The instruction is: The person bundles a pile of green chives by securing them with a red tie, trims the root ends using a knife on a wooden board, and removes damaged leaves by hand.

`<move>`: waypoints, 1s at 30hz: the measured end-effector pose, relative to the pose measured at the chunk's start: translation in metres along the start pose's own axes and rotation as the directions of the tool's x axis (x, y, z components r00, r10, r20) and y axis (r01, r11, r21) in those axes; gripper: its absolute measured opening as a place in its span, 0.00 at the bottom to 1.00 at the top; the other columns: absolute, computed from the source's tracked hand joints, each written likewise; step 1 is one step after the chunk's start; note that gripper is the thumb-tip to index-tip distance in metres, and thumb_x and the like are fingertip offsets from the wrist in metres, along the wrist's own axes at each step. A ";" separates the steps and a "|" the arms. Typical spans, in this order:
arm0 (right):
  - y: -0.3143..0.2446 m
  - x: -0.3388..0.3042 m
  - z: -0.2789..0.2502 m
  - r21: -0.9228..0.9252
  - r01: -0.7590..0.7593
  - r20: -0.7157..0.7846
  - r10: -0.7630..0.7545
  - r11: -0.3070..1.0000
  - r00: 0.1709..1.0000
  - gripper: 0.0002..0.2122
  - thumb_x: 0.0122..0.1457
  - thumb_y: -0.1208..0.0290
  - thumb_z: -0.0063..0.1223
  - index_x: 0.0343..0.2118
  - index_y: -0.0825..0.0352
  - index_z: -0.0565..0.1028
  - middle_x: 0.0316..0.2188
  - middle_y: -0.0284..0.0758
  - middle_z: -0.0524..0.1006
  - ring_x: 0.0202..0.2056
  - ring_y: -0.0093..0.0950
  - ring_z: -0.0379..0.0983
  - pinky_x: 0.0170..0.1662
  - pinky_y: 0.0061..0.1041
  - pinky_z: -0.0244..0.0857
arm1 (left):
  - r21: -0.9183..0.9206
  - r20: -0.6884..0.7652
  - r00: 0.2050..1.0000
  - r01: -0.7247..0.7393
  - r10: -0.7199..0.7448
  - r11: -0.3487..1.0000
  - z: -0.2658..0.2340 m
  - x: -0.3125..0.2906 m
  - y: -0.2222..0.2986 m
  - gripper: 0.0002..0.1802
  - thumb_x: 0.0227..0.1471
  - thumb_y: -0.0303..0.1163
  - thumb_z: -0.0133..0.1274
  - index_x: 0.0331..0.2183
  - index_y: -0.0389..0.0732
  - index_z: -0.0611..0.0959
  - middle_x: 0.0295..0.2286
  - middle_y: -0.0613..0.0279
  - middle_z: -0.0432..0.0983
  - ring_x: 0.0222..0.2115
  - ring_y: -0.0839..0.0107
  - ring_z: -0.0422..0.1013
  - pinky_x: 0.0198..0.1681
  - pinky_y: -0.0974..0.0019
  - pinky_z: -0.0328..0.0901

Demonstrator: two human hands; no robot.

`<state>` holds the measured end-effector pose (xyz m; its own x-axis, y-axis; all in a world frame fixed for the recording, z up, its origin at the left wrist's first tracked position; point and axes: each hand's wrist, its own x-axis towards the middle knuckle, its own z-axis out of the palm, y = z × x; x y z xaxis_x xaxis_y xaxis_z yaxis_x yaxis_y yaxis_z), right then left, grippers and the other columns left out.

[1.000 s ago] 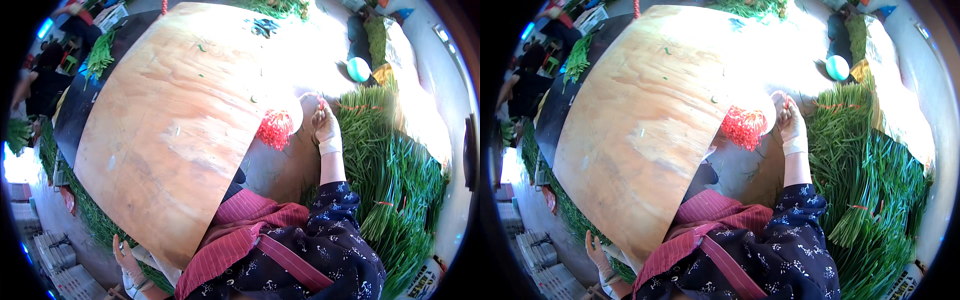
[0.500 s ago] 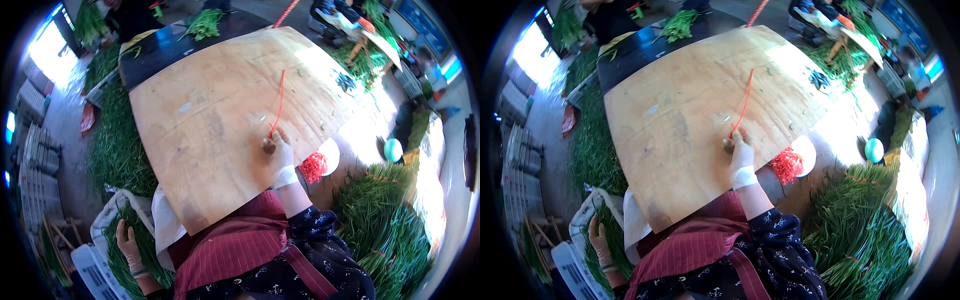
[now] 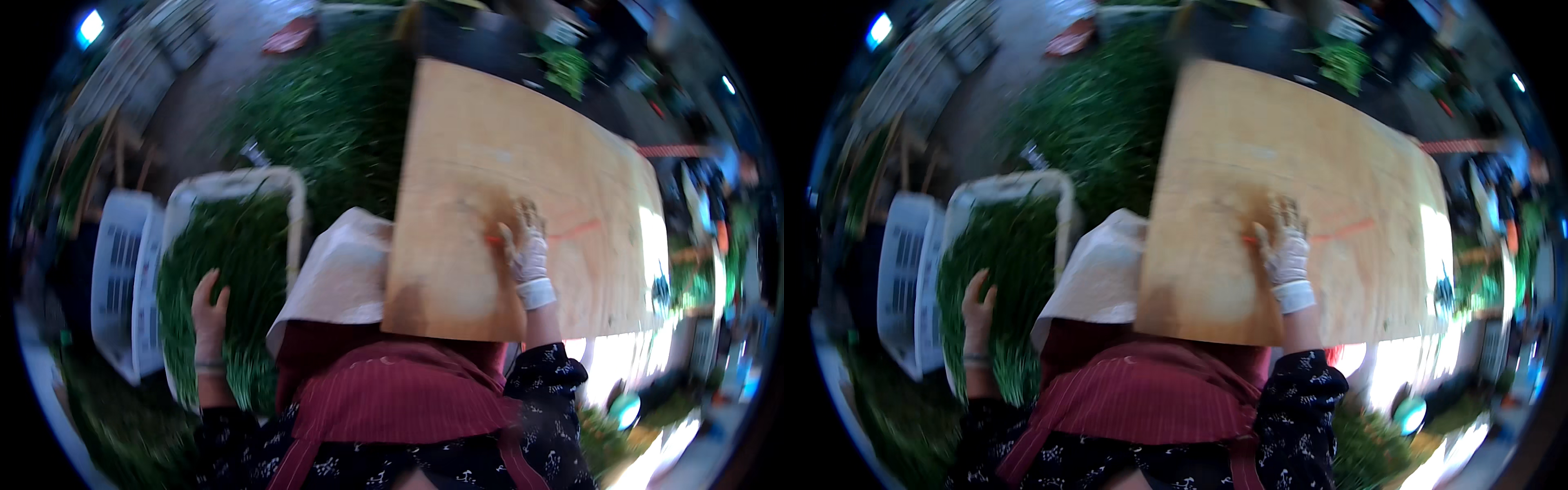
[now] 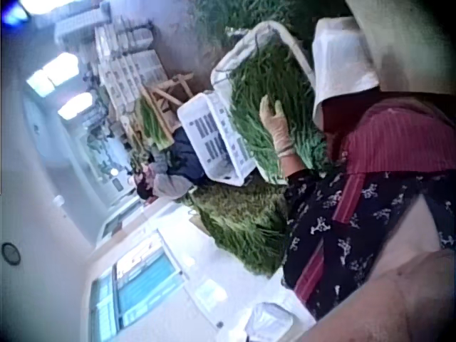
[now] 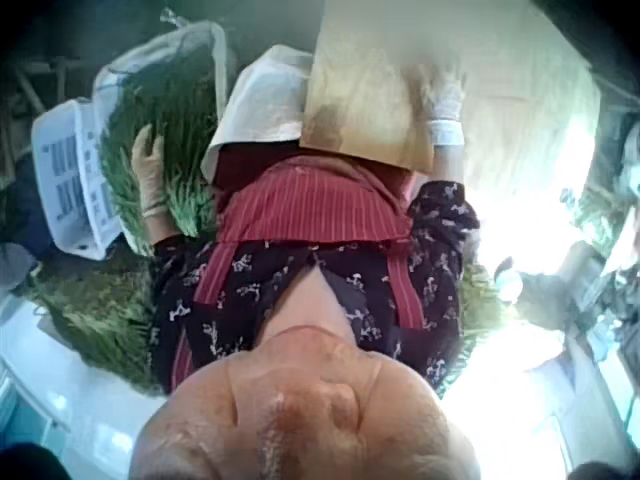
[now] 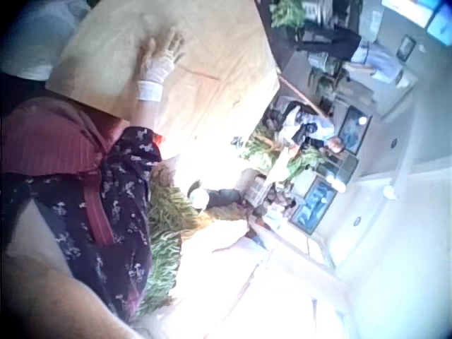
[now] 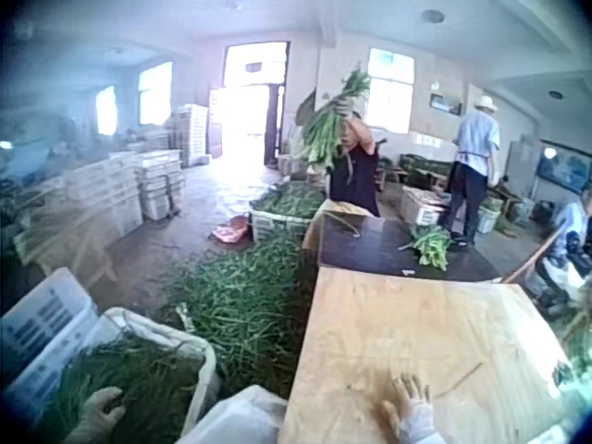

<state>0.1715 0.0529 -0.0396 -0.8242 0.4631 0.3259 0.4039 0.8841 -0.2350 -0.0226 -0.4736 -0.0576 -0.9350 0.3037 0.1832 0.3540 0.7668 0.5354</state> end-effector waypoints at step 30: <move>-0.254 0.091 0.039 0.608 0.654 0.157 -0.876 0.450 0.457 0.29 0.45 0.84 0.54 0.53 0.62 0.61 0.52 0.36 0.63 0.52 0.30 0.60 0.55 0.27 0.54 | 0.501 -0.238 0.566 0.768 -0.789 0.400 0.000 -0.235 -0.087 0.67 0.18 0.56 0.65 0.54 0.34 0.48 0.53 0.46 0.49 0.55 0.51 0.45 0.58 0.54 0.37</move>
<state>-0.0215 -0.1326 0.0138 -0.7924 -0.5725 0.2107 -0.5987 0.6632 -0.4491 0.1661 -0.6112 -0.1473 -0.8139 -0.5679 -0.1224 -0.5653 0.8228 -0.0585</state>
